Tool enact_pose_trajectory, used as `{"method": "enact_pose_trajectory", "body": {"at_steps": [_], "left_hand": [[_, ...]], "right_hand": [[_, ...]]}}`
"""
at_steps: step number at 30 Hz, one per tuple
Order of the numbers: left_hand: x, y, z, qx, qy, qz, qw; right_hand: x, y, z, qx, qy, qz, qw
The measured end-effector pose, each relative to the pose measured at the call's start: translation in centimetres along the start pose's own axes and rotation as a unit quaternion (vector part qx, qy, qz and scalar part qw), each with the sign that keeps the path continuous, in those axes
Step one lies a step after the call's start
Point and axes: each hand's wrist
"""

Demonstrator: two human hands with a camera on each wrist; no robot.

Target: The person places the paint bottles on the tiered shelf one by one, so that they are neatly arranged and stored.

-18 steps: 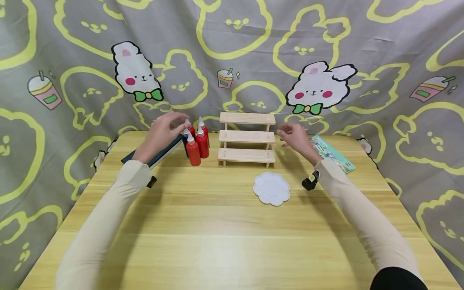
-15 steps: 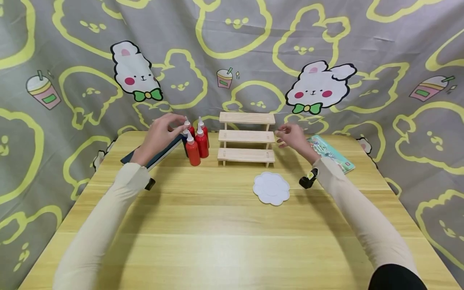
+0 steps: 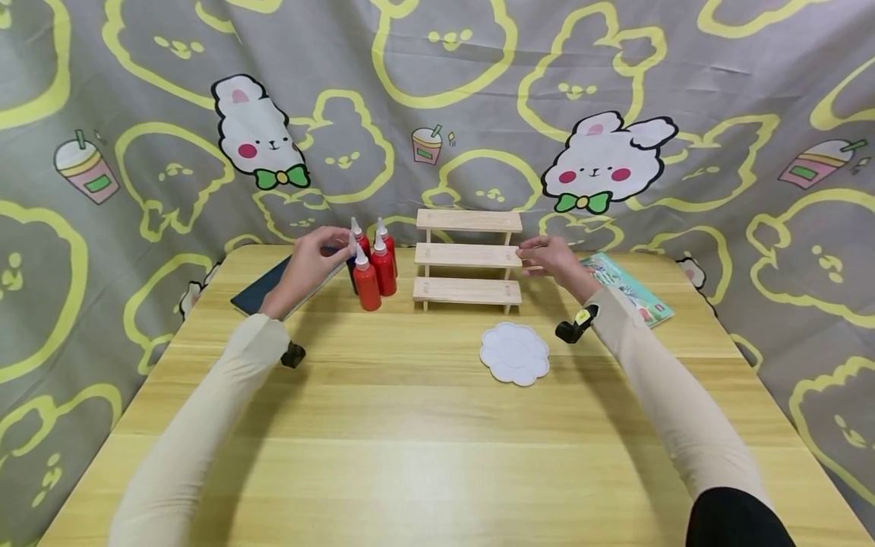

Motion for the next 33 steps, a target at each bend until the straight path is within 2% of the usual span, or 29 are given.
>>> {"method": "enact_pose_trajectory", "body": {"at_steps": [3,6,10,17,23,28,30,33], "left_hand": [[0.3,-0.4,-0.1,-0.013,-0.009,0.017,0.9997],[0.7,-0.9,-0.3,-0.020,-0.025,0.031,0.9990],[1.2,-1.5,-0.3,-0.029,-0.040,0.050,0.9975],[1.5,-2.4,-0.4,-0.041,-0.042,0.090,0.9942],[0.9,-2.8,0.7,-0.041,-0.028,0.089,0.9948],[-0.5,-2.5,1.8,-0.066,-0.033,0.065,0.9951],[-0.8,-2.3,2.0,-0.072,-0.035,0.056,0.9952],[-0.8,-2.5,2.1,-0.067,-0.030,0.058,0.9956]], "right_hand": [[-0.1,-0.4,-0.2,0.024,-0.013,-0.030,0.9992],[0.0,-0.7,-0.4,0.034,-0.015,-0.036,0.9986],[0.3,-0.7,-0.6,0.035,-0.011,-0.018,0.9992],[0.6,-0.6,-0.9,0.030,-0.010,-0.033,0.9990],[0.9,-0.4,-1.2,0.036,-0.022,-0.028,0.9987],[1.2,-0.5,-1.2,0.038,-0.026,-0.001,0.9989],[1.3,-0.5,-1.2,0.040,-0.024,0.012,0.9988],[1.3,-0.4,-1.2,0.039,-0.015,0.015,0.9990]]}}
Point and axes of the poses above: each hand's wrist, its own z-axis away from the middle knuckle, its own x-axis out of the palm, y = z × x, and after that the axes turned 8 degrees about -x, right-handed
